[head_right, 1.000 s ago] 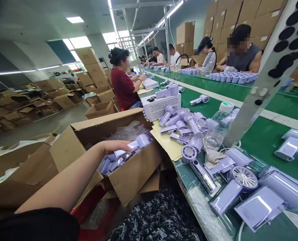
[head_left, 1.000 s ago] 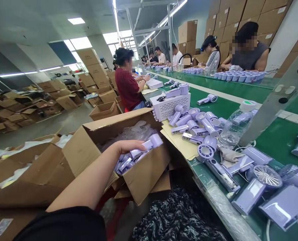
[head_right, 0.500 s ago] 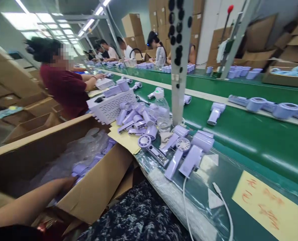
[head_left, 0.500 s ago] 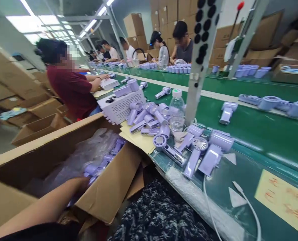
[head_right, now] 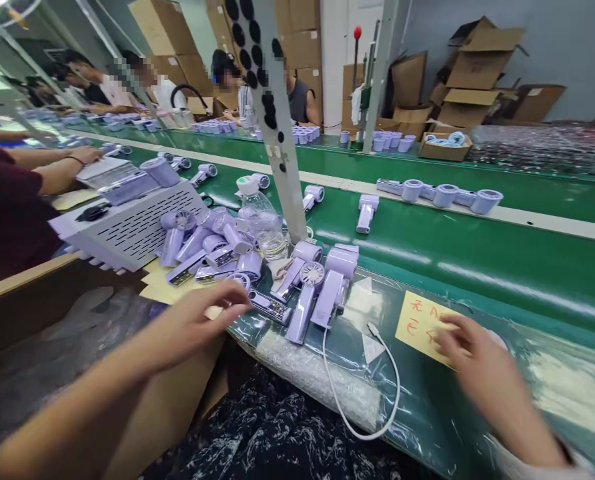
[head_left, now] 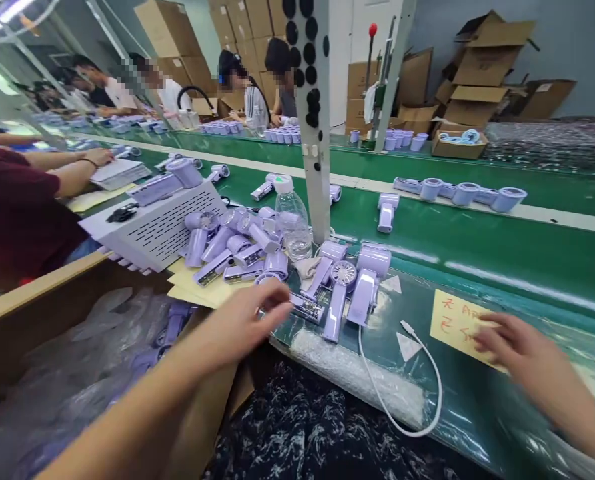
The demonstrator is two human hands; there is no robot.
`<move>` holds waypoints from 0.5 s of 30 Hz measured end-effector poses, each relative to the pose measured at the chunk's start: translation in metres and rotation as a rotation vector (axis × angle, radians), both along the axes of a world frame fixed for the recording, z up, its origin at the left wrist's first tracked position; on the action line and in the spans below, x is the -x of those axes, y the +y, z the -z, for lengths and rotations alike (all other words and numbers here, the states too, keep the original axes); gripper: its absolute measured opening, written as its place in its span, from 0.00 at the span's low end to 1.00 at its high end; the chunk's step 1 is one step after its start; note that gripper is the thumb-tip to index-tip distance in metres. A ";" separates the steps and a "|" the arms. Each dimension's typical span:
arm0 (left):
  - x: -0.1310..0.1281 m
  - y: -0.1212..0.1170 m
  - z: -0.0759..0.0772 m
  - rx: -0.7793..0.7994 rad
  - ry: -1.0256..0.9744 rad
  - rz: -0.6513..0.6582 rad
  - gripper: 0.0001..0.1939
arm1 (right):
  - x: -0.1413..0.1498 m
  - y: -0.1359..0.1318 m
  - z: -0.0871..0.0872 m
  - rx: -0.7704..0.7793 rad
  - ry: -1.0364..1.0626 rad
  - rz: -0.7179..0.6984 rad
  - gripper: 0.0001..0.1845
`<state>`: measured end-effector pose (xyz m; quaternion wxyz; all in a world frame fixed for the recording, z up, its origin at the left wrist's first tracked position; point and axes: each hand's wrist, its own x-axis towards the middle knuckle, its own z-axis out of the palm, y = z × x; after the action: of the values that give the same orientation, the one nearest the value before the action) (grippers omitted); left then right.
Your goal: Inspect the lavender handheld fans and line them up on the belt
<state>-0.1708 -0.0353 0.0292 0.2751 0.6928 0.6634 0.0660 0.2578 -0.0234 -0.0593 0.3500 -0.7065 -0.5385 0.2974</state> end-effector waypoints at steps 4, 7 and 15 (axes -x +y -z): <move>-0.098 0.020 0.029 -0.128 0.240 0.239 0.26 | 0.106 0.020 -0.020 -0.129 -0.093 -0.361 0.29; -0.119 0.028 0.047 -0.135 0.240 0.255 0.28 | 0.150 0.020 -0.013 -0.178 -0.190 -0.467 0.33; -0.122 0.039 0.050 -0.104 0.112 0.147 0.37 | 0.121 0.012 0.031 -0.301 0.088 -0.379 0.24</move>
<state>-0.0491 0.0033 -0.0204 0.2053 0.7556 0.6206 0.0411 0.1364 -0.0117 -0.0903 0.4125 -0.5188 -0.6840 0.3047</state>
